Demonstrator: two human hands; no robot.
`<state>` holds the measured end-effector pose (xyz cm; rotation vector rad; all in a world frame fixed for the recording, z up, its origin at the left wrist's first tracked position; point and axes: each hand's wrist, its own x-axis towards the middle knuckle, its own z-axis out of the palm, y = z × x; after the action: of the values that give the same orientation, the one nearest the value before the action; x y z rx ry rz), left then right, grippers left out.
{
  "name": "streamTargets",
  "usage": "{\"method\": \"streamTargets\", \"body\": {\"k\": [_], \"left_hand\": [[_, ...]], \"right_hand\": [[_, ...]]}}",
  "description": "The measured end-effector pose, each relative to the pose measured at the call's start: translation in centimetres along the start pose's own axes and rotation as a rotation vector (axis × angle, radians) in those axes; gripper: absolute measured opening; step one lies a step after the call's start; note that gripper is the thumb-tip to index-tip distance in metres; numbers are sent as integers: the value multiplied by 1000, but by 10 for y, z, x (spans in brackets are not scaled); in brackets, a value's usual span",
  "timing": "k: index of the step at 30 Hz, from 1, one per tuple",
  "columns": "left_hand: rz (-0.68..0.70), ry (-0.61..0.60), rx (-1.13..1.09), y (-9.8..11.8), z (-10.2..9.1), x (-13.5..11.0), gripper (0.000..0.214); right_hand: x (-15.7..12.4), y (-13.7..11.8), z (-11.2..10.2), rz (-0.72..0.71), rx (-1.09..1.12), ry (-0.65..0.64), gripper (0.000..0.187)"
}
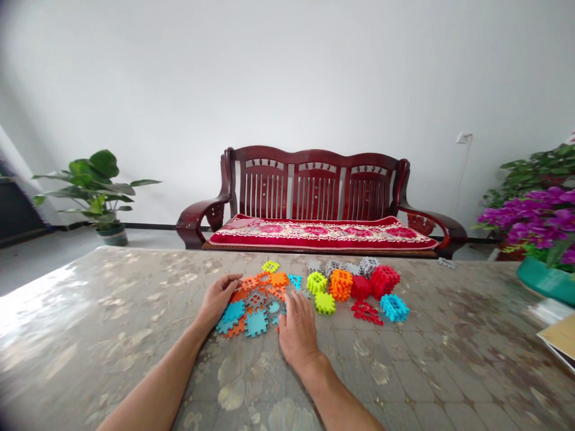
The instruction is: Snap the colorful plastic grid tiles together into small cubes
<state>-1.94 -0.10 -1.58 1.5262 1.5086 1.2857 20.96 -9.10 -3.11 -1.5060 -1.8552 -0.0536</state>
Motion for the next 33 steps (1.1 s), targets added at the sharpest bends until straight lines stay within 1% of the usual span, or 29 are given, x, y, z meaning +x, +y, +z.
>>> {"method": "streamTargets", "body": {"k": [3,6,10,12,14,16,18,22,27,33], "left_hand": [[-4,-1,-3,2,-1,0,44],[-25,-5,-20,4,-1,0,46],[-36,-12,-22,3,-2,1,45],[-33,-9,-29,1,-1,2,44],[-31,-9,-38,-1,-1,2,44],[-33,-8,-42,0,-1,2,43],[-37,-7,-43,1,-1,1,43],[-35,-1,-37,4,-1,0,42],[-22,-8,-17,3,-1,1,41],[-29,-8,-27,1,-1,3,41]], "right_hand": [[2,-2,-6,-6,28,11,43],[7,1,-18,25,62,113,41],[17,16,-37,166,56,310,33],[19,25,-43,252,20,346,29],[20,34,-45,322,-27,339,27],[19,42,-44,357,-62,318,25],[17,49,-41,351,-79,291,25],[13,59,-32,289,-103,245,27],[13,59,-29,238,-99,229,28],[15,50,-35,183,-76,219,27]]}}
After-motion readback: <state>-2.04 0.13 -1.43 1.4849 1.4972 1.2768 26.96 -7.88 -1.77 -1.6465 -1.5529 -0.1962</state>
